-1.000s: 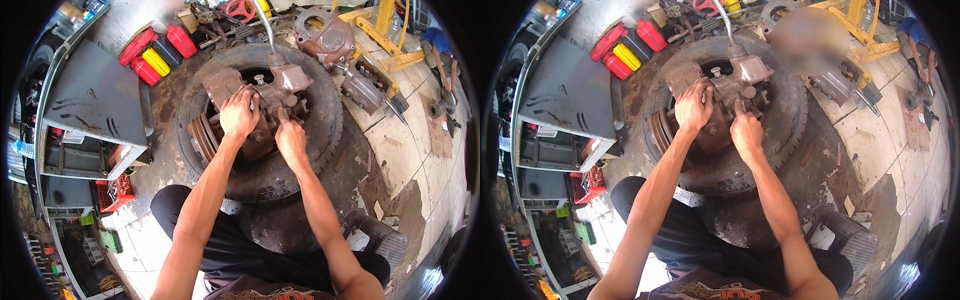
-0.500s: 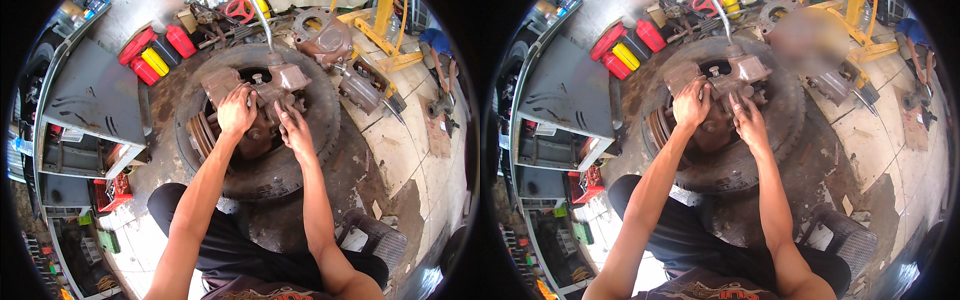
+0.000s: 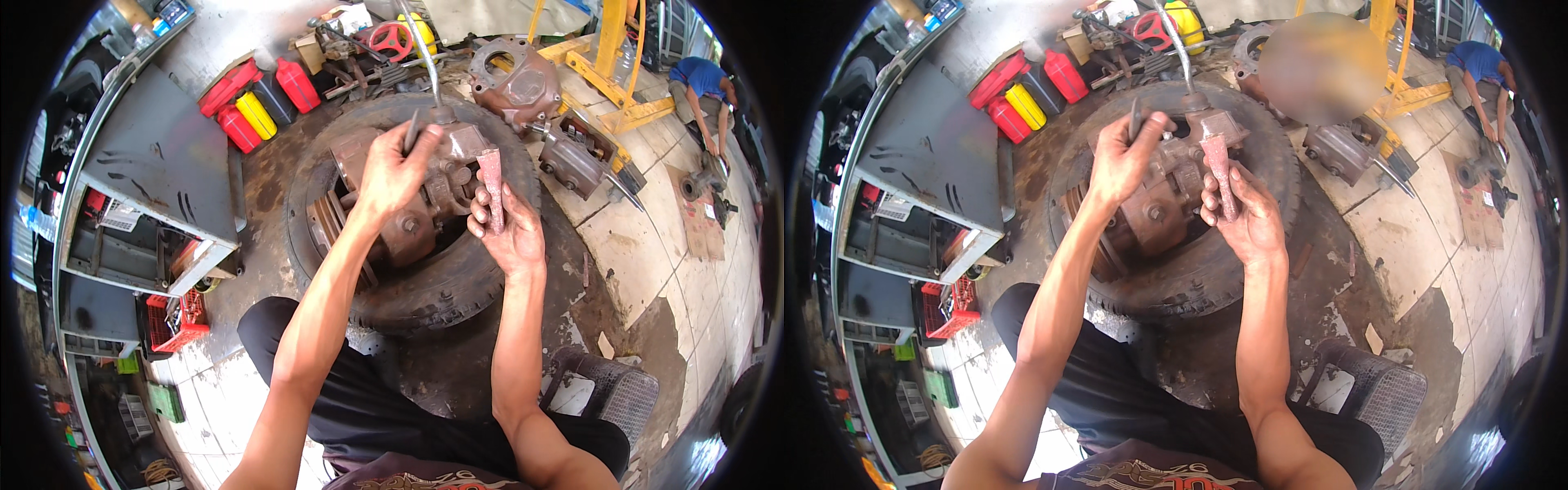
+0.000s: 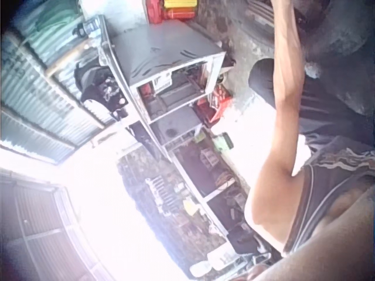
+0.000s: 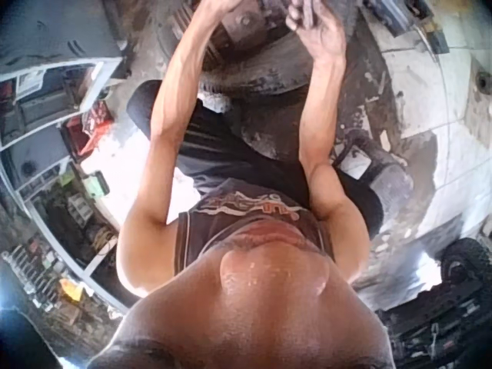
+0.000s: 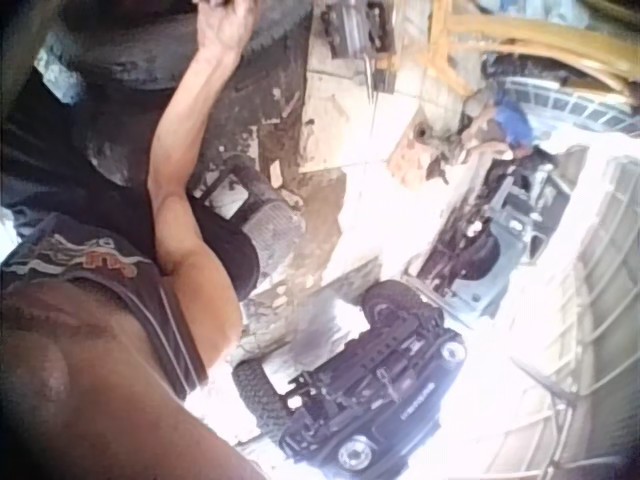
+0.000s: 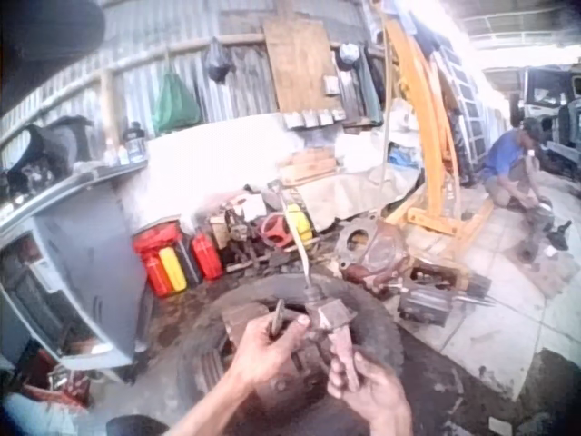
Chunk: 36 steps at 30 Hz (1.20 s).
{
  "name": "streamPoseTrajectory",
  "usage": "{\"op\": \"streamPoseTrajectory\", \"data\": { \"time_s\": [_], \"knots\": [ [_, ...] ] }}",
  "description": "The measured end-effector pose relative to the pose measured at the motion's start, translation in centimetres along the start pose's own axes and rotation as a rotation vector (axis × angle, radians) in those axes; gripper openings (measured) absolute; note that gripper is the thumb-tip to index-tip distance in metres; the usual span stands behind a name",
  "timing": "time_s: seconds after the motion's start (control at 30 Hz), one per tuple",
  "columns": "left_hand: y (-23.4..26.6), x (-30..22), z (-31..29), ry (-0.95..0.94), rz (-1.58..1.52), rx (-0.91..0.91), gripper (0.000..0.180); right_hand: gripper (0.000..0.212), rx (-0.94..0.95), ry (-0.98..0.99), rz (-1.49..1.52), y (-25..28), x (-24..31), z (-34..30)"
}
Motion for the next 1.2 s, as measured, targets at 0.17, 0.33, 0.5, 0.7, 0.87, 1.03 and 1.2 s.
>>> {"op": "streamPoseTrajectory", "data": {
  "time_s": [0.17,0.33,0.5,0.7,0.87,1.03,1.2],
  "knots": [
    [-0.9,-1.5,-1.4,0.037,-0.110,0.198,0.028,0.044,-0.067,-0.015,-0.098,-0.2,-0.6,-0.3],
    [-0.7,-2.6,-1.9,0.105,-0.085,0.295,0.023,0.041,-0.120,-0.022,-0.225,-0.4,-0.8,-0.3],
    [-1.2,-0.8,-1.7,0.138,0.052,0.385,0.027,0.039,-0.201,-0.018,-0.344,-0.1,-0.5,-0.3],
    [-1.3,1.2,-1.6,0.070,0.164,0.503,0.036,0.025,-0.202,-0.144,-0.744,0.9,-0.4,-0.1],
    [-0.2,2.9,-0.8,0.288,0.402,0.332,0.044,0.026,-0.426,-0.201,-0.994,3.9,-0.5,0.7],
    [2.7,6.0,0.4,0.171,0.681,-0.025,0.047,0.027,-0.548,0.219,-1.656,8.0,-1.9,2.2],
    [2.8,8.8,-0.3,0.101,0.988,-0.097,0.049,0.023,-0.297,0.385,-2.035,8.8,-4.7,3.5]
  ]
}}
Point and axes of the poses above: each hand's wrist, its own z-axis towards the middle knuckle, its own y-axis out of the back of the hand, x = y × z, the point moved 4 cm from there along z, towards the middle knuckle, and after that the axes turned 3 degrees about -z, right-handed, at the moved point
